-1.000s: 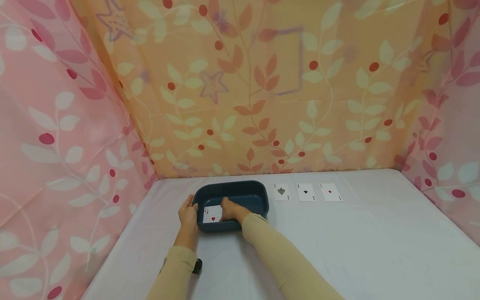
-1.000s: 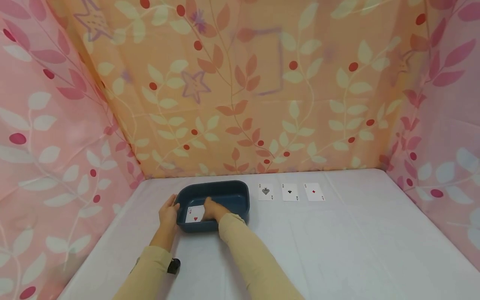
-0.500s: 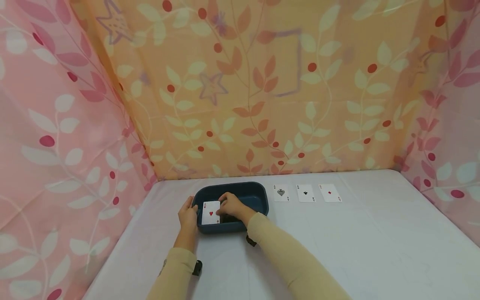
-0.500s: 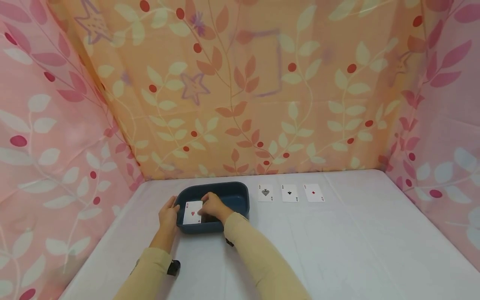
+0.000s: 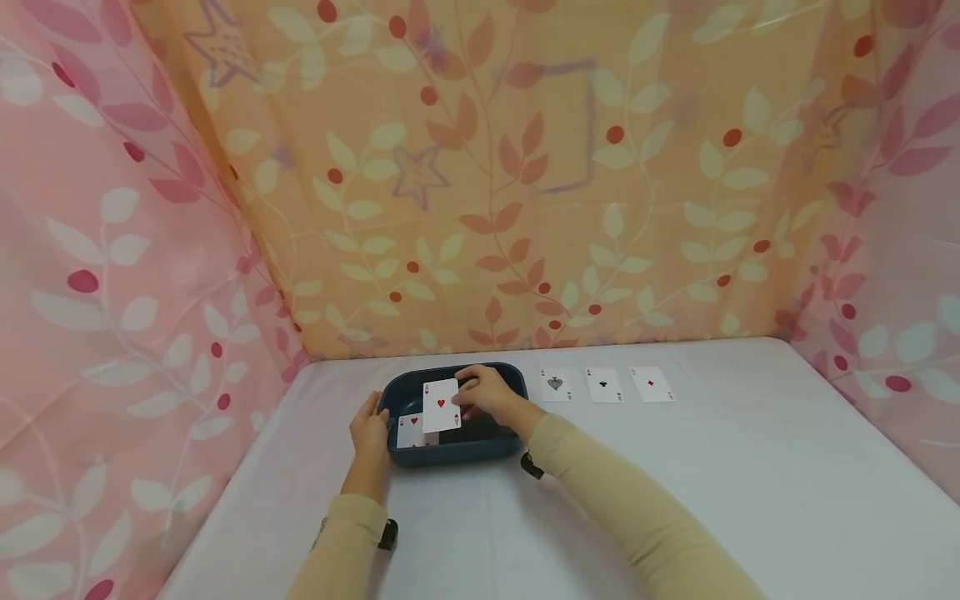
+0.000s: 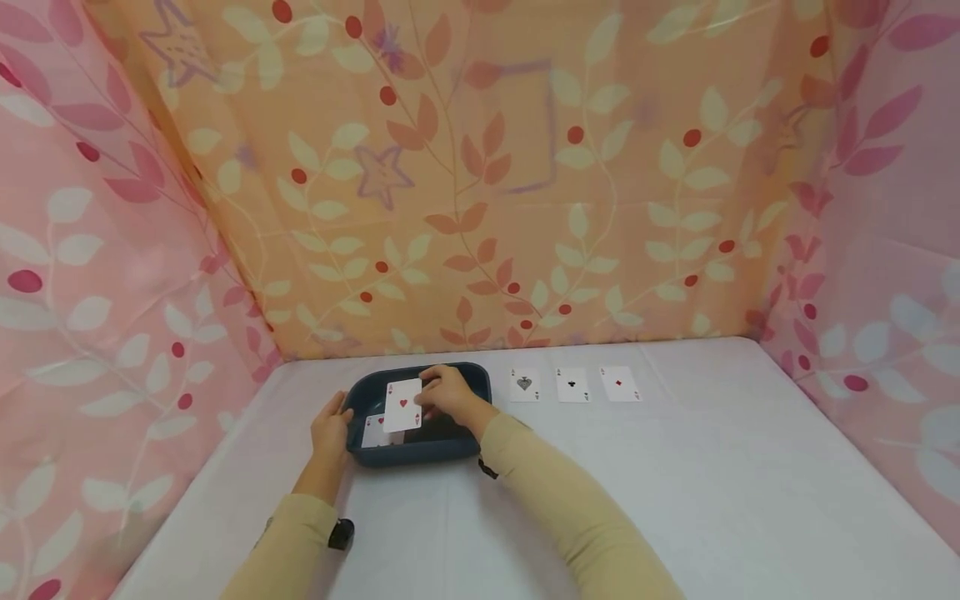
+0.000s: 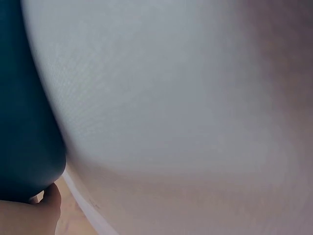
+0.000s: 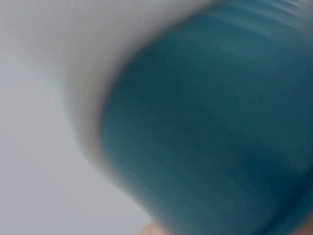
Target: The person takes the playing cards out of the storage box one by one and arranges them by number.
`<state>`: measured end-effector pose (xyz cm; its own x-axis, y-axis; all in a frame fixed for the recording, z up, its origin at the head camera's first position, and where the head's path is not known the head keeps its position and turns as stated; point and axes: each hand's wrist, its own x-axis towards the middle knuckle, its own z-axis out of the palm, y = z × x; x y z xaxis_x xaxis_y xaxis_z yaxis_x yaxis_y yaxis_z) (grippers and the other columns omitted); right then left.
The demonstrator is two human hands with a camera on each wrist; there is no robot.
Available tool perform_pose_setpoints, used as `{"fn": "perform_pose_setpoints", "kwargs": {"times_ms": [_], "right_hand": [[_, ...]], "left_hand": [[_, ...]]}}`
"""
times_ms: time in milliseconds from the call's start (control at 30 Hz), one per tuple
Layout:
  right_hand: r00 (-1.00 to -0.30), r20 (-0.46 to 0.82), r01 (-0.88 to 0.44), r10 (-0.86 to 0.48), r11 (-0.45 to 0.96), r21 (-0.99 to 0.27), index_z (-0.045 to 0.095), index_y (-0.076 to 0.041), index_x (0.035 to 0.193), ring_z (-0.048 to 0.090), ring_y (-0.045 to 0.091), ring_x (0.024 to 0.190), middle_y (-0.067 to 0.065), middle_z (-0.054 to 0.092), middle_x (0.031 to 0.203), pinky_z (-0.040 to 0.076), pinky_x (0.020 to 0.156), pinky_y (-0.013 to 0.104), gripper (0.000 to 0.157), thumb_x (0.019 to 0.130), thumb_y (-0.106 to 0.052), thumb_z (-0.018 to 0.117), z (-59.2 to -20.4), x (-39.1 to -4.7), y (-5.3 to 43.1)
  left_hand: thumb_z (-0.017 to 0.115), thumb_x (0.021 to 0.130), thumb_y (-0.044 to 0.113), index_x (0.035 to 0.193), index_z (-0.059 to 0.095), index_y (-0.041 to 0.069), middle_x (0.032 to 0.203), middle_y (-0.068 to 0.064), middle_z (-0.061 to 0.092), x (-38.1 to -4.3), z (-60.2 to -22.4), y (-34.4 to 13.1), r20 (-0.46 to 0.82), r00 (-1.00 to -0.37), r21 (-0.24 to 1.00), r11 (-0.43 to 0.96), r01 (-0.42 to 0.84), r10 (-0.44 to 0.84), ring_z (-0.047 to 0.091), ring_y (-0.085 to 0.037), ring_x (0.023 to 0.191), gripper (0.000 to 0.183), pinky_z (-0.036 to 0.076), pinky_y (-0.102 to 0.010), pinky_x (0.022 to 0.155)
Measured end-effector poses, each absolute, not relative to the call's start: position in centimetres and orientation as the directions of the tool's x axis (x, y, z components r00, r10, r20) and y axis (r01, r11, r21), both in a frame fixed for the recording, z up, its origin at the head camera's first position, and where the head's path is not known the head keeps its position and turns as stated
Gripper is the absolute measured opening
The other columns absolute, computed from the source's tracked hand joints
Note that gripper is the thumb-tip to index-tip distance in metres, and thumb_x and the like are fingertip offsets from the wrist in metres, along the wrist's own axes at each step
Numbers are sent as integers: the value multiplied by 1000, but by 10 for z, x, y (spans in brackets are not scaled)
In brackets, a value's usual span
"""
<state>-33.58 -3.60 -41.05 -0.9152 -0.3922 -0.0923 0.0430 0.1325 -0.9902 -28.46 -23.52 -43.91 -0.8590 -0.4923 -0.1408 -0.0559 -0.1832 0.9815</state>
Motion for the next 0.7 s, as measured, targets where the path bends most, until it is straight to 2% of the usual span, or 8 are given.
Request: {"fn": "perform_pose_setpoints", "kwargs": {"times_ms": [267, 400, 700], "right_hand": [[-932, -83, 36, -353, 138, -990, 55, 5, 131, 62, 16, 68, 17, 71, 97, 57, 58, 28, 46, 86, 5, 68, -400, -334, -12], [-943, -92, 44, -319, 153, -987, 56, 3, 131, 62, 17, 69, 17, 71, 98, 58, 62, 29, 45, 87, 4, 67, -398, -333, -1], [-952, -122, 78, -281, 164, -983, 56, 0, 133, 62, 18, 75, 11, 70, 96, 57, 65, 29, 46, 89, 3, 66, -400, -333, 23]], "left_hand": [[35, 100, -8, 151, 28, 0, 156, -12, 28, -285, -440, -238, -146, -854, 979, -198, -52, -499, 24, -23, 144, 52, 18, -33, 117], [35, 100, -8, 151, 28, 1, 156, -12, 28, -284, -439, -238, -150, -856, 979, -192, -61, -495, 22, -23, 145, 53, 17, -34, 117], [35, 100, -8, 152, 25, 2, 157, -12, 25, -283, -437, -236, -162, -865, 976, -205, -70, -475, 20, -23, 145, 54, 16, -33, 117]]}}
